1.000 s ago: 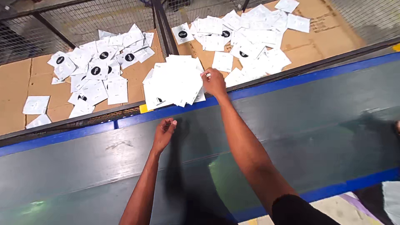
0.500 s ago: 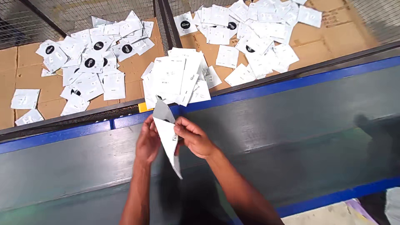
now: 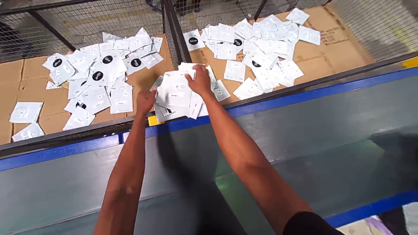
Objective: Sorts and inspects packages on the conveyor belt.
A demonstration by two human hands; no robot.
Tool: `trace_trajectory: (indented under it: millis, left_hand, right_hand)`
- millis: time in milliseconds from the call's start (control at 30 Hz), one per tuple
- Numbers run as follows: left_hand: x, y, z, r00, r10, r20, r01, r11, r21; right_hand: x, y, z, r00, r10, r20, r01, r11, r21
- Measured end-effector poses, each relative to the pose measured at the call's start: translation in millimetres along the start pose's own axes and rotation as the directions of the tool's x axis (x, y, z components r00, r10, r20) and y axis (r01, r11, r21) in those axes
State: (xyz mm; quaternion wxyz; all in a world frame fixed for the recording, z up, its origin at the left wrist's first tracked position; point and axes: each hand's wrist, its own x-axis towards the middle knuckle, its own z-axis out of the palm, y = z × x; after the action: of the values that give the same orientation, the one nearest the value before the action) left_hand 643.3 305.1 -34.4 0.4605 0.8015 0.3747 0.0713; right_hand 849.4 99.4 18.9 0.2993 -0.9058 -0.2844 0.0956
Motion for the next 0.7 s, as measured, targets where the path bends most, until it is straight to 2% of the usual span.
trace_trajectory:
  millis: [100,200,267,400,500,567,600,667,700]
  left_hand:
    - [26.2,5.1,34.1,0.982,-0.117,0.145,0.094,0.984,0.152]
    - [24.3,14.1,50.0,0.979,-0.15,0.138,0.112,0.961,0.254]
    - [16.8,15.5,53.6,0.986,-0.129,0.108,0.097,0.961,0.26]
    - [6.4,19.4,34.6,0.999,-0.006,-0.047,0.016,0.981,0.195]
    - [8.8,29.7,1.6,0.961,0.128,-0.245,-0.161,0.979,-0.121]
    - [16.6,31.0,-22.5,0.91,0.046,-0.412,-0.192,0.927,-0.321]
    - [20.4,26.9,-33.4,0.871,-0.026,-0.491,-0.161,0.928,-0.336]
    - [24.3,16.8,-48.9,0.797,-0.167,-0.58,0.01,0.964,-0.264]
    - [23.1,12.4,-49.5,0.78,-0.194,-0.596,0.089,0.976,-0.2]
  right_hand:
    - [-23.4,60.9,9.9,0.986,0.166,0.001,-0.166,0.985,-0.052]
    - [-34.1,95.1,18.2,0.979,0.164,0.121,-0.167,0.986,0.013]
    - [-40.7,103.0,18.6,0.98,0.137,0.142,-0.147,0.987,0.058]
    - [-47.8,105.8,19.6,0.986,0.126,0.113,-0.137,0.986,0.096]
    - [-51.7,104.4,19.9,0.986,0.129,0.109,-0.14,0.985,0.099]
    - [-54.3,102.3,16.7,0.985,0.133,0.114,-0.144,0.984,0.101]
    - [-55.9,102.3,16.0,0.984,0.137,0.118,-0.149,0.984,0.102]
    - [-52.4,109.7,21.2,0.983,0.141,0.118,-0.151,0.986,0.077]
    - [-52.1,112.2,23.3,0.983,0.143,0.112,-0.151,0.987,0.061]
